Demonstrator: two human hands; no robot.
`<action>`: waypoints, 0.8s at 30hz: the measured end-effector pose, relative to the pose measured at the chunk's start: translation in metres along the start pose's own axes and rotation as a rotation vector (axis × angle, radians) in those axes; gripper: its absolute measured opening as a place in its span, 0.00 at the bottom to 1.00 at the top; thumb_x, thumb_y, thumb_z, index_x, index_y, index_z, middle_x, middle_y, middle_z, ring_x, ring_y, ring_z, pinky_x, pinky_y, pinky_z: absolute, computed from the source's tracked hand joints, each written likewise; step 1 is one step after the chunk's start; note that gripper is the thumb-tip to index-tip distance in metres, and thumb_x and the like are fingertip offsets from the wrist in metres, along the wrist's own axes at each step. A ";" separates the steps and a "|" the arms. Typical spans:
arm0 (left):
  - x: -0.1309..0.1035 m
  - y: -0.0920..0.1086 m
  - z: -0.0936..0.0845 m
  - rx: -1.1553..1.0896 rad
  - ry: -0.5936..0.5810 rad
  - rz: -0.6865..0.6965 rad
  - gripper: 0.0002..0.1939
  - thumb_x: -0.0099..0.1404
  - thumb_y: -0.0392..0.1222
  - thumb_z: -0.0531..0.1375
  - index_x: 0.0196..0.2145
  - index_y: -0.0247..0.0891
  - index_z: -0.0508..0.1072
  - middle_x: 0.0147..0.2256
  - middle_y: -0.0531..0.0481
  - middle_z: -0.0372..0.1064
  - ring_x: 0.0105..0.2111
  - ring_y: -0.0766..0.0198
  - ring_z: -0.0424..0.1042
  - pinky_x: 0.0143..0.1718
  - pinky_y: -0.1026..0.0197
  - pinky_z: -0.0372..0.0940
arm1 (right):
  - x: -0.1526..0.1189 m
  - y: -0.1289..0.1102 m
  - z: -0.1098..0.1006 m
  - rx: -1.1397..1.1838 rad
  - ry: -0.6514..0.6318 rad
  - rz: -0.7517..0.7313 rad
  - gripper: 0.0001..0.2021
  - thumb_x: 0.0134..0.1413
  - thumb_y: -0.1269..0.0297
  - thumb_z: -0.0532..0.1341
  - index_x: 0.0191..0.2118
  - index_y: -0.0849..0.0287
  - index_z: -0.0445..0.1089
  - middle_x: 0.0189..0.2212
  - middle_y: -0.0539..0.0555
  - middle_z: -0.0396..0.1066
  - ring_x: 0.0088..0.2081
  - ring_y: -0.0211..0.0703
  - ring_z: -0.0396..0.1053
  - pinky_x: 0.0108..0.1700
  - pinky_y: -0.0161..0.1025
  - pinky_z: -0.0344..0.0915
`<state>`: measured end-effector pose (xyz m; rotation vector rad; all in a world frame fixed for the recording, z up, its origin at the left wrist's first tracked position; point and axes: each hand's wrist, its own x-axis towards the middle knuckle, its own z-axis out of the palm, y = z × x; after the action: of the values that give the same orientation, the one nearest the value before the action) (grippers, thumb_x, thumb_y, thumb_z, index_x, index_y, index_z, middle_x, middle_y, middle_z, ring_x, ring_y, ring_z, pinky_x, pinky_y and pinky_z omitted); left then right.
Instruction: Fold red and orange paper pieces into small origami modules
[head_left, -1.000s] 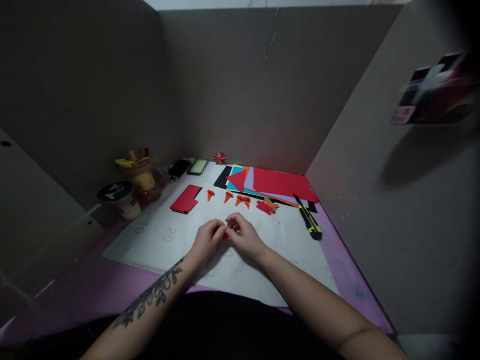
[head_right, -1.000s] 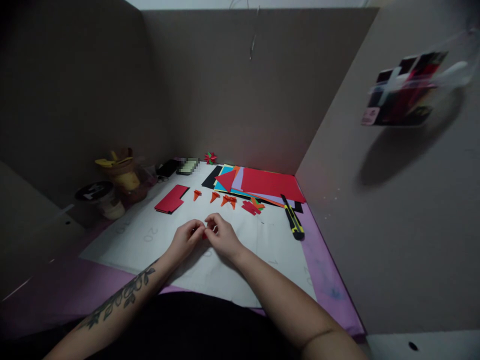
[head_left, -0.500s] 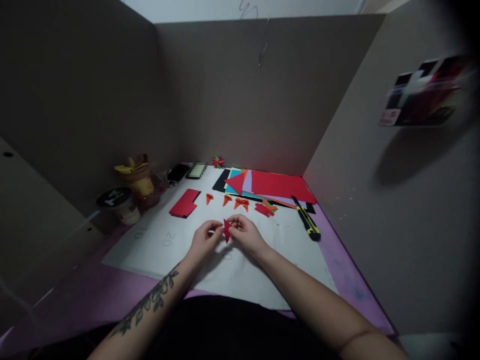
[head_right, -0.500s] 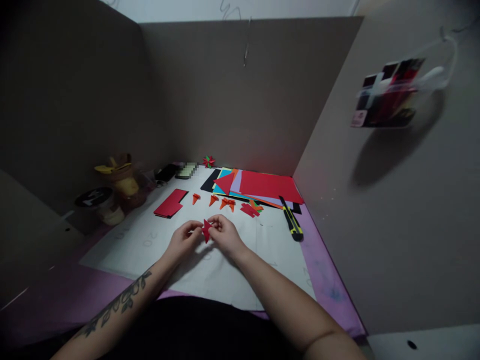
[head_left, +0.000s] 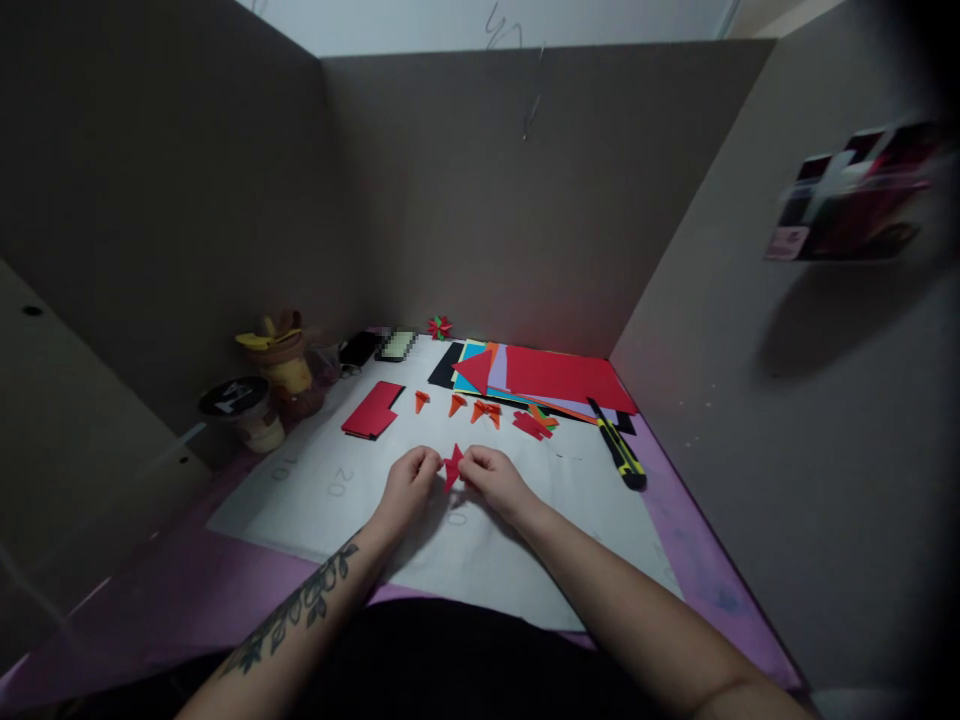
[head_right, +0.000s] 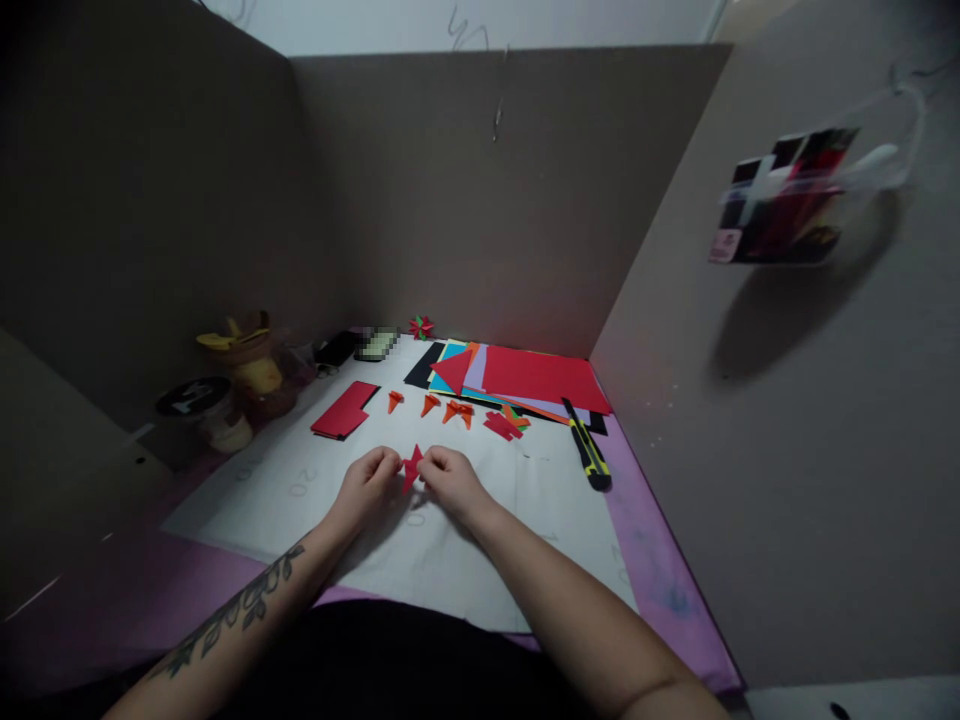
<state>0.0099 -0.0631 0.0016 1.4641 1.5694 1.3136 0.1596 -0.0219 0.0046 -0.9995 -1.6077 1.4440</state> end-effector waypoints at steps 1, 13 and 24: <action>0.000 0.000 0.000 -0.016 -0.002 -0.007 0.14 0.62 0.46 0.51 0.25 0.36 0.67 0.23 0.53 0.63 0.25 0.67 0.61 0.27 0.65 0.57 | 0.000 0.000 -0.001 -0.005 0.009 -0.008 0.10 0.47 0.63 0.57 0.19 0.59 0.60 0.15 0.44 0.57 0.18 0.31 0.52 0.21 0.30 0.48; -0.003 0.006 0.005 0.096 -0.170 0.076 0.14 0.61 0.46 0.53 0.22 0.36 0.64 0.21 0.55 0.58 0.23 0.68 0.57 0.25 0.65 0.52 | 0.005 0.009 0.004 0.060 0.048 -0.075 0.10 0.48 0.60 0.59 0.23 0.59 0.60 0.18 0.44 0.59 0.21 0.33 0.56 0.24 0.31 0.53; -0.001 0.005 -0.007 0.031 -0.011 -0.034 0.10 0.56 0.45 0.55 0.23 0.37 0.68 0.22 0.53 0.63 0.24 0.65 0.61 0.26 0.65 0.55 | 0.036 0.007 -0.047 0.014 0.378 -0.133 0.13 0.45 0.55 0.59 0.22 0.58 0.60 0.17 0.45 0.58 0.21 0.34 0.54 0.23 0.32 0.52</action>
<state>0.0048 -0.0663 0.0082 1.4549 1.6070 1.2657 0.1875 0.0309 0.0027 -1.0633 -1.3575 1.0984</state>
